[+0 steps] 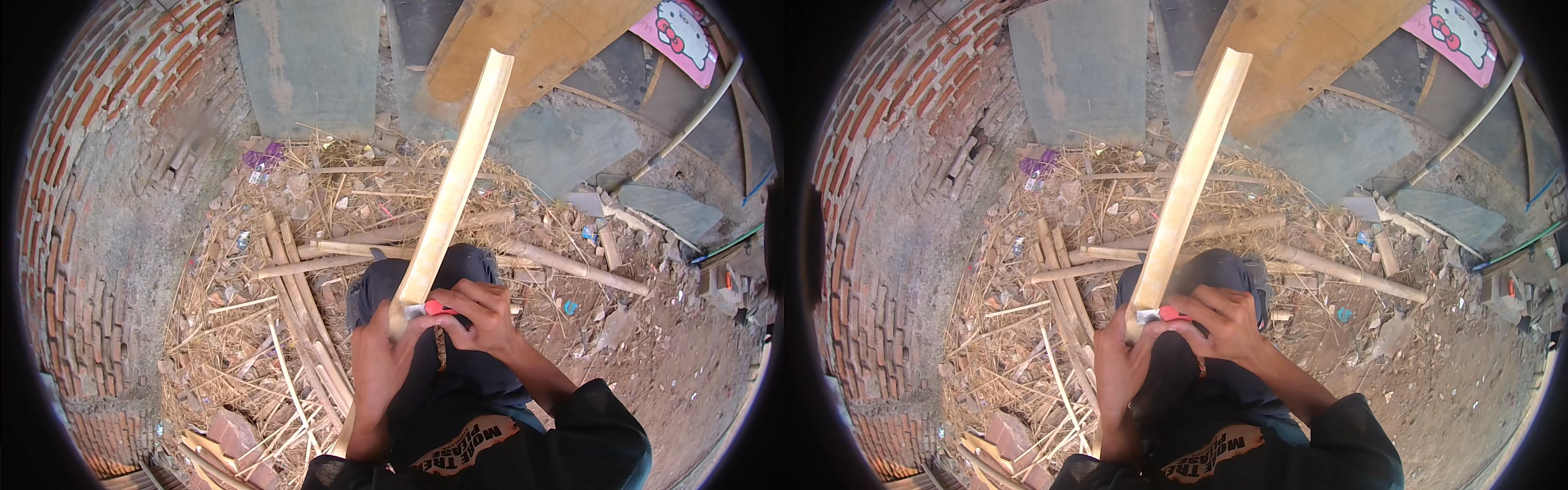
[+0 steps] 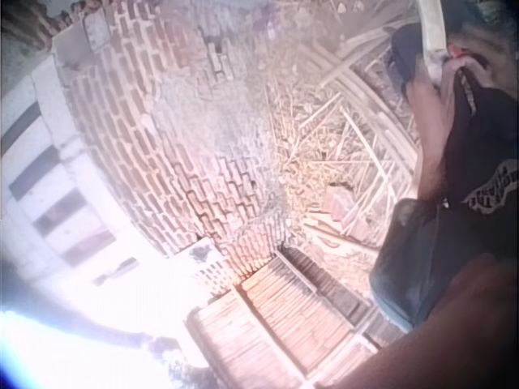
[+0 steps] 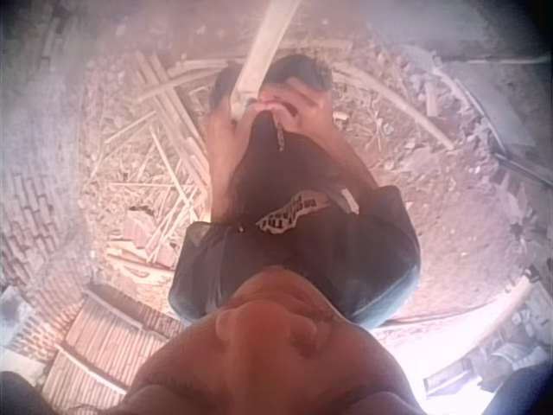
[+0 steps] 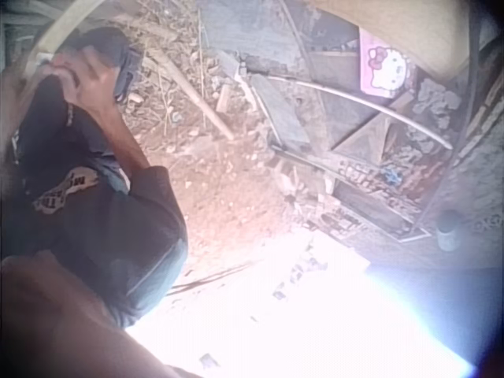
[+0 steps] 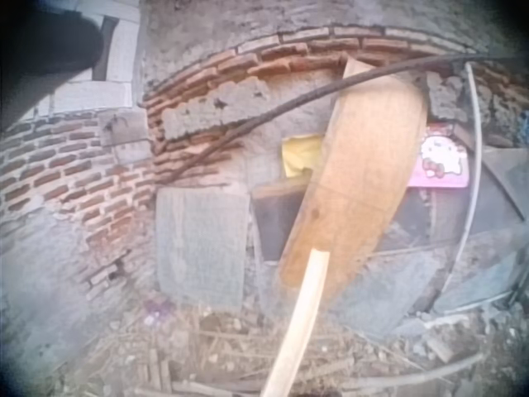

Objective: The person sits on the ground and uses a red utility knife to shave thin strips from a long bamboo pole. They repeatedly rotate the pole and pull the knife along its length to remove the outer layer, creating a pile of shavings on the floor.

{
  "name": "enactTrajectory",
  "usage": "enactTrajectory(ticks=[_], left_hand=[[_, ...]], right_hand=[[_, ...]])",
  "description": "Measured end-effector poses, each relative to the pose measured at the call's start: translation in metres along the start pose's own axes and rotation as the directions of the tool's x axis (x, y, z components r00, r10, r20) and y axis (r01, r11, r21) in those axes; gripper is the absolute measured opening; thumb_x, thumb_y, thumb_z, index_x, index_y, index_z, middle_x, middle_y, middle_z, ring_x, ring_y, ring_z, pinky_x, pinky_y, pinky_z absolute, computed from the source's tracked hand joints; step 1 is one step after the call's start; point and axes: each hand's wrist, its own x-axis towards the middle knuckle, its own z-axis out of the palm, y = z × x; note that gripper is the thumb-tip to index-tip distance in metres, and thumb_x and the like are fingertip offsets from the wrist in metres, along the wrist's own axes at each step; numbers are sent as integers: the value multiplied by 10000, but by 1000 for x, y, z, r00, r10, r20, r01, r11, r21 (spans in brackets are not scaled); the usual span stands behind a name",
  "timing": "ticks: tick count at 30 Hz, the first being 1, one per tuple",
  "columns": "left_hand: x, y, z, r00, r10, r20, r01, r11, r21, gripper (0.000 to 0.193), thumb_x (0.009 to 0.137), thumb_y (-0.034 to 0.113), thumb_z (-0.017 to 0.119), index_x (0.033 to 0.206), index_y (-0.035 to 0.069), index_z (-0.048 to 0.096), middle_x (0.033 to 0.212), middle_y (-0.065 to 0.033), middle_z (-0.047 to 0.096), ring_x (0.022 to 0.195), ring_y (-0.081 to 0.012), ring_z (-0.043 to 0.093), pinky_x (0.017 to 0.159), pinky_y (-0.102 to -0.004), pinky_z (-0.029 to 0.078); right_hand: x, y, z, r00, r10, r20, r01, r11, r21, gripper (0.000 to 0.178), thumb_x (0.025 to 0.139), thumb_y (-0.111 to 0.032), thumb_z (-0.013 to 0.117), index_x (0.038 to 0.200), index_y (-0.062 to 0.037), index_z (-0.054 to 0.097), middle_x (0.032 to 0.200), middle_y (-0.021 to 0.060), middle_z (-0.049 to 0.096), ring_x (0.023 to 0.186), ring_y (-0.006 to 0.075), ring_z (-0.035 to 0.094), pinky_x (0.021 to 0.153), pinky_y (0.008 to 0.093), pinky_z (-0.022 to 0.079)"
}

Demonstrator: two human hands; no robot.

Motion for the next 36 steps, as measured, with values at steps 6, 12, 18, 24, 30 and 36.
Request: enactTrajectory(ticks=[6,12,18,24,30,36], left_hand=[[-5,2,-2,999,-50,6,49,997,53,287,1034,222,793,1173,-23,736,781,-161,738,645,-178,679,605,-342,518],[-9,-1,-2,997,-77,-4,77,995,60,294,1031,241,793,1172,-15,753,749,-154,729,612,-169,660,574,-344,501],[-13,-6,-1,998,-55,-32,57,997,58,350,1014,328,816,1022,-13,735,692,-225,690,600,-390,726,534,-432,506],[-33,-18,-3,989,-144,27,141,985,100,365,1017,303,815,1166,-27,774,723,-138,731,620,-171,685,594,-351,512],[-57,-35,-6,970,-233,69,223,966,128,402,992,370,835,1078,-18,775,691,-220,708,586,-337,735,553,-406,518],[-99,-58,-18,934,-283,217,281,959,41,410,984,372,842,1119,-12,793,699,-196,727,642,-316,766,609,-388,551]], right_hand=[[5,9,-1,998,8,-61,-9,1000,-30,330,787,-259,923,1065,-112,823,773,18,653,605,216,659,554,349,528],[10,9,-8,1000,-4,-25,3,998,-56,301,794,-266,928,1039,-117,832,769,13,667,602,214,658,544,348,516],[11,13,-9,999,0,-49,-3,998,-63,294,793,-252,932,1032,-112,833,785,25,691,615,226,679,550,354,521],[25,38,-29,975,163,-151,-172,984,-48,238,869,-161,886,1059,-36,813,824,103,734,651,230,720,581,336,543],[41,97,-45,928,262,-266,-281,959,-36,237,933,-144,848,1113,4,807,883,124,771,729,207,728,662,333,559],[64,216,-86,705,541,-459,-626,779,-42,340,1076,-298,719,1138,26,800,809,76,740,782,90,633,728,276,510]])
